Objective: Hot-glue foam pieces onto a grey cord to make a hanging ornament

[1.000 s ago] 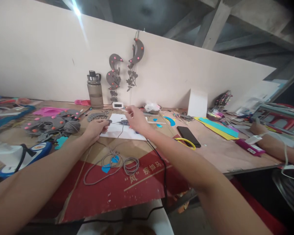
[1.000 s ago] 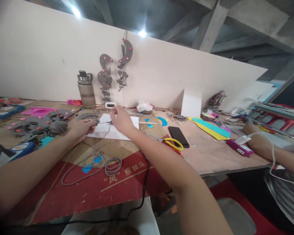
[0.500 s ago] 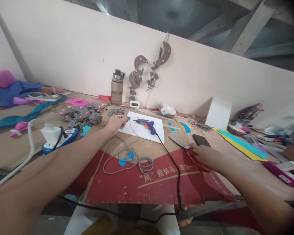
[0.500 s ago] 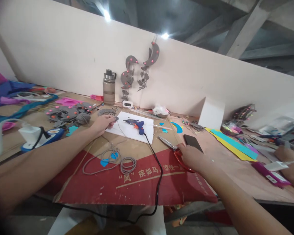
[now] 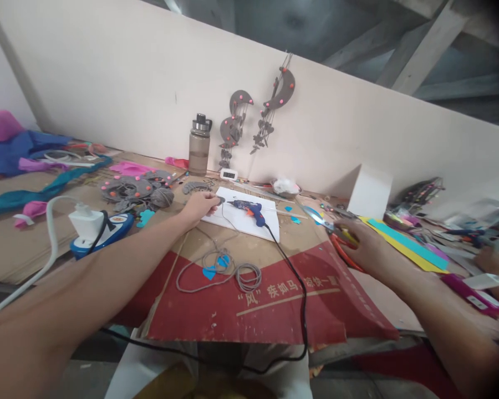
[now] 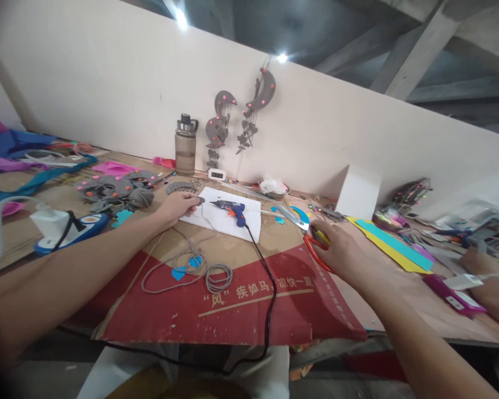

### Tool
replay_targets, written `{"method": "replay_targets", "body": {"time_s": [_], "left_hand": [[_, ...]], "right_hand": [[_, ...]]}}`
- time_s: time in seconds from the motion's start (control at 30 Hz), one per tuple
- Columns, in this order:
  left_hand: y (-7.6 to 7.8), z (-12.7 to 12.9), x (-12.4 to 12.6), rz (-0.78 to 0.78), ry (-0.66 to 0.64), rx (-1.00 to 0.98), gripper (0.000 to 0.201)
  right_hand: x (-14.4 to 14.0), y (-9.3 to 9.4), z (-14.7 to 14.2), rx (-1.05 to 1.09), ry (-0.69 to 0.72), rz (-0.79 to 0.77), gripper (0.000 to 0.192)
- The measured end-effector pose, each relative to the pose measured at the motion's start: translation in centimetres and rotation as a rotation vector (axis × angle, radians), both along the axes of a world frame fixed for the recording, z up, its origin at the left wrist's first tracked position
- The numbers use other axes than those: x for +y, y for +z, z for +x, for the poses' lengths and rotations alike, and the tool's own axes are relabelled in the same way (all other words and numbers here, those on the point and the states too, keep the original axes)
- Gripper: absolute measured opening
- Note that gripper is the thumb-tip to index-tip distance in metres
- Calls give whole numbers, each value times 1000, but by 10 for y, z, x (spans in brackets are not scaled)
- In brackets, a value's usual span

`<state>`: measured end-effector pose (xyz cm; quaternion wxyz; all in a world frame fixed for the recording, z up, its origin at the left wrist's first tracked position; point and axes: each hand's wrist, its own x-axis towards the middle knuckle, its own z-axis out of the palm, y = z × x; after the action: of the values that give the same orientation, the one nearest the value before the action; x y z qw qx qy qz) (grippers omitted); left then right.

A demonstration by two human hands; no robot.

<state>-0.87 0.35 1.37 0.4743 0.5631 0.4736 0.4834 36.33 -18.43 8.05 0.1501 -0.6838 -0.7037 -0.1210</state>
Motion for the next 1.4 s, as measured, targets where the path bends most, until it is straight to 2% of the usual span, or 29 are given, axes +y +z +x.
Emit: {"method": "replay_targets", "body": {"time_s": [0.07,0.17,0.27,0.33,0.4,0.53,0.63,0.77,0.9,1.2,1.4], "left_hand": [[8,-1,-1,15,-14,56,9],[21,-4,-6,100,-36,78,10],[27,-6,-9,107,-104,32,11],[26,-7,-7,90,-144,-6,13],[23,-8,-2,69,-174,-56,14],[18,-8,4,69,-164,-111,16],[15,-7,5,53,-175,-207,19],[13,-7,4,-17,-168,-358,20],[10,-8,5,-51,-143,-386,17],[13,-6,1,-101,-130,-356,17],[10,-6,0,-116,-181,-334,20]], "right_hand": [[8,7,-21,54,126,139,48],[31,15,-69,103,310,226,55],[58,17,-120,21,359,336,63],[75,12,-143,20,385,316,59],[90,0,-154,81,423,268,49],[109,-33,-143,124,337,188,41],[109,-44,-133,34,224,141,43],[96,-29,-134,-130,158,149,47],[86,-15,-141,-275,98,102,49],[89,-19,-139,-381,120,66,48],[90,-21,-136,-411,148,78,47]]}}
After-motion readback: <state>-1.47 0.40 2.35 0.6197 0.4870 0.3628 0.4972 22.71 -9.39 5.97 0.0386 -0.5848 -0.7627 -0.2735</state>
